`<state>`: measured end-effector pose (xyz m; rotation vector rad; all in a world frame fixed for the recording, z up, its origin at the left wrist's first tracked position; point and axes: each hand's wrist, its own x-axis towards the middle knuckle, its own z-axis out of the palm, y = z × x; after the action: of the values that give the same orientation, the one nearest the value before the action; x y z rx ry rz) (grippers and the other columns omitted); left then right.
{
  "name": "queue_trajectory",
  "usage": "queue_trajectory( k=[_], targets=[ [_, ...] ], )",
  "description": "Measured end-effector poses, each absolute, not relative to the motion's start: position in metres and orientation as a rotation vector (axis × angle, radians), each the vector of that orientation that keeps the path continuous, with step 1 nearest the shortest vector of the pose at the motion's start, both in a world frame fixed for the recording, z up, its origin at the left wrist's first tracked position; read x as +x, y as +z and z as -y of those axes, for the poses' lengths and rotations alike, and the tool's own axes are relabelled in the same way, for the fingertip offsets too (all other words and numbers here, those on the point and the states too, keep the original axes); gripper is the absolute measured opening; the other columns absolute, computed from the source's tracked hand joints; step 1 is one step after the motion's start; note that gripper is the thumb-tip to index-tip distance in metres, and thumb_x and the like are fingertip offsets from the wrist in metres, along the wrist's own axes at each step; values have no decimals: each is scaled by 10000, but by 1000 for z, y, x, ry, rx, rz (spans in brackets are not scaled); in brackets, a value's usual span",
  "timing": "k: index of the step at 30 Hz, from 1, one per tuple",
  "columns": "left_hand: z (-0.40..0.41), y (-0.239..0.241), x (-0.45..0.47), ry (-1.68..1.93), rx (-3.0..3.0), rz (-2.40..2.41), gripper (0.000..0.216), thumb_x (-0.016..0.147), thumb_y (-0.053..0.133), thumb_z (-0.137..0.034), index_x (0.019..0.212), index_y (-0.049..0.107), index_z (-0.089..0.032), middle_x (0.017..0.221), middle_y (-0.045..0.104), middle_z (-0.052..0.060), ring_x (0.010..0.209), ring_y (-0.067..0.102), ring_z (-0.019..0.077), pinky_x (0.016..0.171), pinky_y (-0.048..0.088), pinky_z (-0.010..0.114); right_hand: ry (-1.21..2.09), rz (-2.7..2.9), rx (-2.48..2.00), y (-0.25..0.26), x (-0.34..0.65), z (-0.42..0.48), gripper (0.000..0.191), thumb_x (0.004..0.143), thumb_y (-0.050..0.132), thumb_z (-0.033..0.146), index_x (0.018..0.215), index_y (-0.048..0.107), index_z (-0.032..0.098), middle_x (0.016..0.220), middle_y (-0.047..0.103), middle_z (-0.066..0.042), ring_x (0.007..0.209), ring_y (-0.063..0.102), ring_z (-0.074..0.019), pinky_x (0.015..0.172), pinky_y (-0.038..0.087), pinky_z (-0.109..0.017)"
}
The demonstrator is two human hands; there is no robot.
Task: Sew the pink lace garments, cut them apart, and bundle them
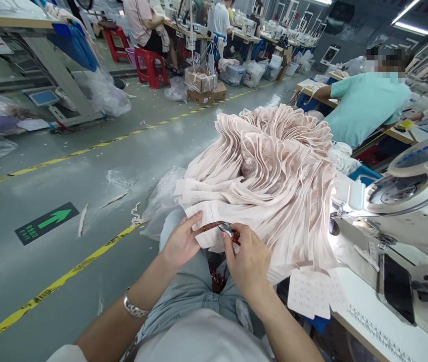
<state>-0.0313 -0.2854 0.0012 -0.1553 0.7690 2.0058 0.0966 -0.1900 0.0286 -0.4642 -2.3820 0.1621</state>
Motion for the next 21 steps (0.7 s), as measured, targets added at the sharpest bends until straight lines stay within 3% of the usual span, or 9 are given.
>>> queue_trajectory(
  k=[4, 8, 11, 14, 18, 21],
  targets=[
    [287, -3, -26, 2046, -80, -774, 301, 815, 758, -218, 1096, 683, -140, 1062, 732, 102, 1007, 700, 288, 877, 595, 375, 72, 2472, -529, 28, 93, 187, 251, 1035, 425, 328, 919, 590, 178, 708, 679, -8, 586, 633, -141, 526, 344, -261],
    [288, -1, -25, 2038, -45, -747, 278, 795, 798, -251, 1028, 698, -137, 1008, 737, 105, 907, 716, 277, 786, 608, 363, 58, 2492, -525, 31, 93, 186, 267, 1040, 415, 315, 872, 581, 189, 660, 662, 9, 545, 609, -138, 504, 289, -265],
    [288, 1, -26, 2031, -14, -683, 193, 791, 803, -252, 903, 691, -141, 990, 732, 106, 892, 711, 289, 819, 599, 436, 85, 2449, -506, 32, 94, 187, 266, 1043, 414, 335, 894, 575, 184, 687, 671, 5, 563, 620, -135, 515, 306, -258],
    [288, 2, -27, 2018, 27, -631, 167, 827, 766, -262, 913, 682, -146, 996, 718, 122, 956, 691, 321, 838, 580, 501, 92, 2451, -511, 32, 97, 188, 250, 1036, 428, 338, 899, 567, 181, 694, 664, 5, 575, 627, -141, 532, 336, -260],
    [287, 0, -28, 2015, 56, -611, 129, 866, 721, -278, 899, 681, -160, 1000, 706, 115, 1023, 661, 330, 827, 571, 483, 143, 2464, -492, 29, 101, 188, 215, 1021, 455, 336, 943, 571, 172, 716, 663, -3, 611, 639, -152, 551, 368, -258],
    [284, -7, -28, 2040, 93, -644, 228, 854, 741, -367, 967, 694, -175, 1097, 697, 112, 1102, 630, 314, 923, 536, 464, 175, 2485, -462, 27, 101, 185, 237, 1022, 447, 337, 1063, 580, 145, 807, 696, -31, 676, 662, -163, 573, 392, -259]
  ],
)
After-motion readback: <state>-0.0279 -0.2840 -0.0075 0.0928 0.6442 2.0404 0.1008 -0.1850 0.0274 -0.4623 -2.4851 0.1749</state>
